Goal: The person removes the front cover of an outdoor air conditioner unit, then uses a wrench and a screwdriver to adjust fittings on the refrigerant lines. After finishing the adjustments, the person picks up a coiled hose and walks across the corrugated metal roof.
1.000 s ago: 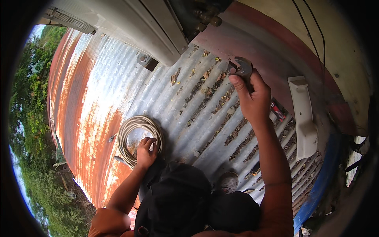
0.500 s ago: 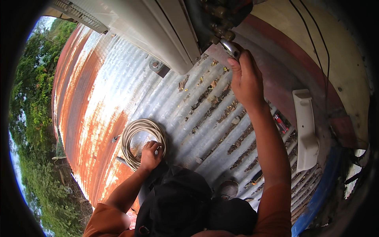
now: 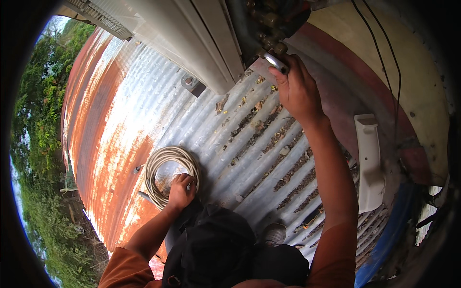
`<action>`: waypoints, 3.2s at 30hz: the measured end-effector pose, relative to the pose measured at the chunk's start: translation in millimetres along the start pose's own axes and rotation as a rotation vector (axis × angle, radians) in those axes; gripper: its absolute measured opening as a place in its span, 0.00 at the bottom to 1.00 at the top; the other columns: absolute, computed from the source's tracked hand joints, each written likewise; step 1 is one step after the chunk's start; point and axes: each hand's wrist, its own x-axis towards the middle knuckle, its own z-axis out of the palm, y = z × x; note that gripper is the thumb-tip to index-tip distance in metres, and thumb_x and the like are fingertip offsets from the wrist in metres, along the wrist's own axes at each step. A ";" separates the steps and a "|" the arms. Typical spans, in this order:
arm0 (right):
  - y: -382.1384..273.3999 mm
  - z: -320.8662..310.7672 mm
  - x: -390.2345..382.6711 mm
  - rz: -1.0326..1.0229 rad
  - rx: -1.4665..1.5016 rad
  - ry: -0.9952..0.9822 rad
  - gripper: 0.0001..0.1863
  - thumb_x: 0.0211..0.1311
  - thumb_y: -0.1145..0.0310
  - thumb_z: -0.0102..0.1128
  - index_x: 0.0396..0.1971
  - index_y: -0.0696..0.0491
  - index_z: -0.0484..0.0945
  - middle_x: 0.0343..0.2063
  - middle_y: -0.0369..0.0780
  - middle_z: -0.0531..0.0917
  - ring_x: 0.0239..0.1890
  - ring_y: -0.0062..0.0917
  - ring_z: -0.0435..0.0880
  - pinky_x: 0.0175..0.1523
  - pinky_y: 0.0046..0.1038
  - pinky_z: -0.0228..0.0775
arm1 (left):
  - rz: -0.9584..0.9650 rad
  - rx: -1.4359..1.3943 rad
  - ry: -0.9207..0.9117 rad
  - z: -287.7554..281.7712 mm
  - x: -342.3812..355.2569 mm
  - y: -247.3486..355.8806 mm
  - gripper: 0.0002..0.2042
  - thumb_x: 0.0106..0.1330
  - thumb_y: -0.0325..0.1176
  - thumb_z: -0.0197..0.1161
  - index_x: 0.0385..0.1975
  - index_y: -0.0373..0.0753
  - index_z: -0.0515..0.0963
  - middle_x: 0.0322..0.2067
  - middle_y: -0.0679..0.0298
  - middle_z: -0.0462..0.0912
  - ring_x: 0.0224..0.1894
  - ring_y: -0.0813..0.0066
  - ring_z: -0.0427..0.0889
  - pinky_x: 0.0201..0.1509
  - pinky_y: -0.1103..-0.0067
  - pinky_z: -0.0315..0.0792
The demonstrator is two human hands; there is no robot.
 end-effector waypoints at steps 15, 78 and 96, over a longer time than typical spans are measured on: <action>-21.7 -8.6 2.3 0.250 -0.083 -0.232 0.20 0.85 0.59 0.57 0.61 0.56 0.65 0.37 0.58 0.87 0.43 0.60 0.89 0.42 0.54 0.80 | 0.016 -0.014 -0.010 1.4 1.7 3.8 0.09 0.62 0.23 0.68 0.41 0.36 0.86 0.41 0.53 0.86 0.48 0.48 0.84 0.55 0.60 0.78; -45.0 -12.1 8.2 0.661 1.703 -0.205 0.29 0.86 0.42 0.52 0.55 0.58 0.75 0.24 0.29 0.66 0.16 0.13 0.56 0.20 0.21 0.46 | -0.003 -0.030 -0.034 4.7 6.0 -1.8 0.06 0.63 0.23 0.67 0.39 0.36 0.86 0.41 0.53 0.86 0.48 0.47 0.84 0.55 0.59 0.78; -54.1 2.3 12.6 0.762 1.452 -0.110 0.35 0.81 0.33 0.52 0.44 0.58 0.76 0.18 0.27 0.63 0.14 0.12 0.57 0.18 0.22 0.45 | -0.002 -0.021 -0.009 5.1 3.9 -3.6 0.07 0.63 0.23 0.67 0.39 0.36 0.87 0.42 0.53 0.86 0.48 0.47 0.85 0.56 0.59 0.79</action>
